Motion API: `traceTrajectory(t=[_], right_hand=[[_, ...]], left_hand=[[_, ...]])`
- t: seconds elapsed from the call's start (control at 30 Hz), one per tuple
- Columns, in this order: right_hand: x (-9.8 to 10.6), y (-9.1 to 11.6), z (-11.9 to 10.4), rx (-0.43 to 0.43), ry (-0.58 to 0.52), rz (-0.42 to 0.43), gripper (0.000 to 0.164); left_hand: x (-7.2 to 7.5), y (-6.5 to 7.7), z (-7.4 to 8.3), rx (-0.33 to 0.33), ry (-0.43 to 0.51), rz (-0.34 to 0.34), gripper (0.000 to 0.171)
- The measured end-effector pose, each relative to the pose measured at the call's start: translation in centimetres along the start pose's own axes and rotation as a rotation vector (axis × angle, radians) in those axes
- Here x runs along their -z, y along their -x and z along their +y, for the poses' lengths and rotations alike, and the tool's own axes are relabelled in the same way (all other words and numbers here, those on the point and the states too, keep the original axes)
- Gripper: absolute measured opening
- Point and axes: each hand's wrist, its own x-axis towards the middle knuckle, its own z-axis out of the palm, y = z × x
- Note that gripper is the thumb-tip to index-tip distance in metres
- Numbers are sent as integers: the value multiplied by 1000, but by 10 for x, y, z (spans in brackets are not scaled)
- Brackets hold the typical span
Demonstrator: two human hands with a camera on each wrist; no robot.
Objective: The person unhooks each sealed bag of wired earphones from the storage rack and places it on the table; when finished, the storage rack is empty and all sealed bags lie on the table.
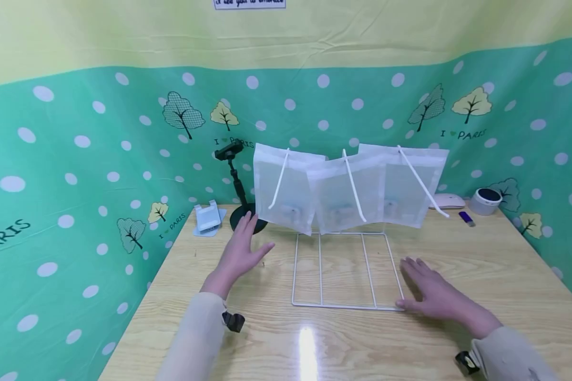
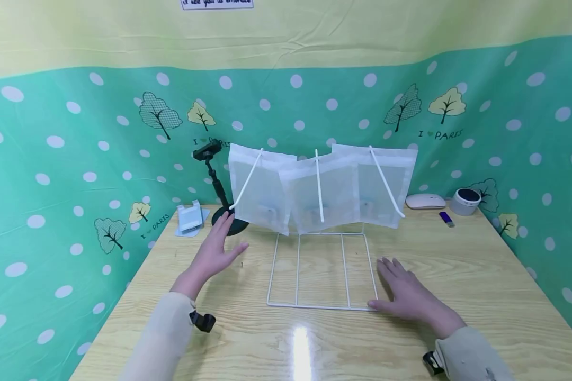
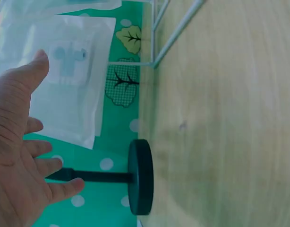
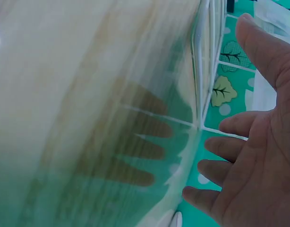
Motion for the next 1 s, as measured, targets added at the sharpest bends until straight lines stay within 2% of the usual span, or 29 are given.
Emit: traceTrajectory(t=[0.13, 0.27, 0.4, 0.6, 0.73, 1.0], right_hand=[[-4, 0, 0, -22, -40, -37, 106], [-9, 0, 2, -43, -56, -75, 108], [-12, -1, 3, -42, -47, -79, 107], [-12, -1, 3, -8, -21, -64, 104], [-12, -1, 3, -7, -7, -63, 102], [-13, 1, 2, -3, 2, -61, 98]], left_hand=[[3, -13, 3, -14, 60, 24, 81], [5, -26, 4, -13, 171, 88, 72], [7, -37, 0, 61, 285, 135, 67], [12, -47, -3, 173, 452, 160, 65], [15, -53, -2, 198, 492, 160, 65], [20, -67, -2, 228, 461, 153, 65]])
